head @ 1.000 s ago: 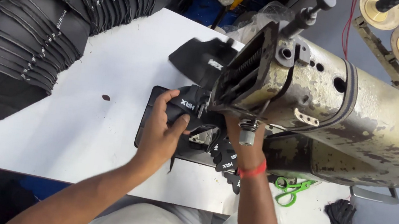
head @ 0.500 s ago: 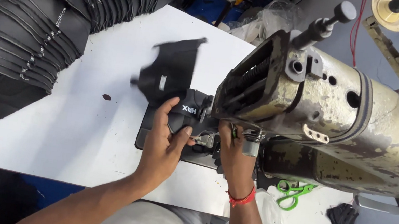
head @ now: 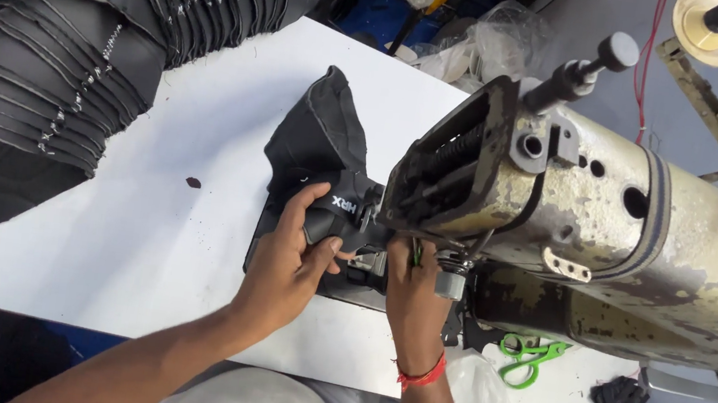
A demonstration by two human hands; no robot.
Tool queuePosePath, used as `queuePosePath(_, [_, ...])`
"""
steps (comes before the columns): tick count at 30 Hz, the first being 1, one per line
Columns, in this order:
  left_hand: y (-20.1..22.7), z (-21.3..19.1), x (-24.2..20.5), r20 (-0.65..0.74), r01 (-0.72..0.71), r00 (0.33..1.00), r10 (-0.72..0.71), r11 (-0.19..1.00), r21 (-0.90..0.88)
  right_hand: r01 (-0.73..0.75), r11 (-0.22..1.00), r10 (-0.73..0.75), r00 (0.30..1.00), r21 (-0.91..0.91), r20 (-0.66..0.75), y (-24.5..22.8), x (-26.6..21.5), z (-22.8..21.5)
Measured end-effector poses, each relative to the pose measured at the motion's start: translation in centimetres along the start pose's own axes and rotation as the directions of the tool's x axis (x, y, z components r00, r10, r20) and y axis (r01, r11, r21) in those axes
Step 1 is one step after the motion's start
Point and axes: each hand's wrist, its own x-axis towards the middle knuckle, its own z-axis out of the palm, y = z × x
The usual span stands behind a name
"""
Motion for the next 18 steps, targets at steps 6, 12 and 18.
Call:
queuePosePath(6, [1.0,-0.8,0.8,0.064,-0.004,0.998,-0.003,0.995,0.103,-0.382,0.882,0.364,0.924,0.275,0.116,-2.4,2.2,-2.2])
queuePosePath(12, [2.0,-1.7,1.6,0.133,0.052,0.988,-0.075,0.983,0.175,-0.458,0.805,0.450,0.886,0.378,0.113,-3.5,2.1,-2.8])
queuePosePath(18, [2.0,-2.1,2.0,0.217,0.024,0.973,-0.074,0.974,0.225,-0.441,0.822,0.445,0.892,0.360,0.075,-3.3,1.9,-2.4])
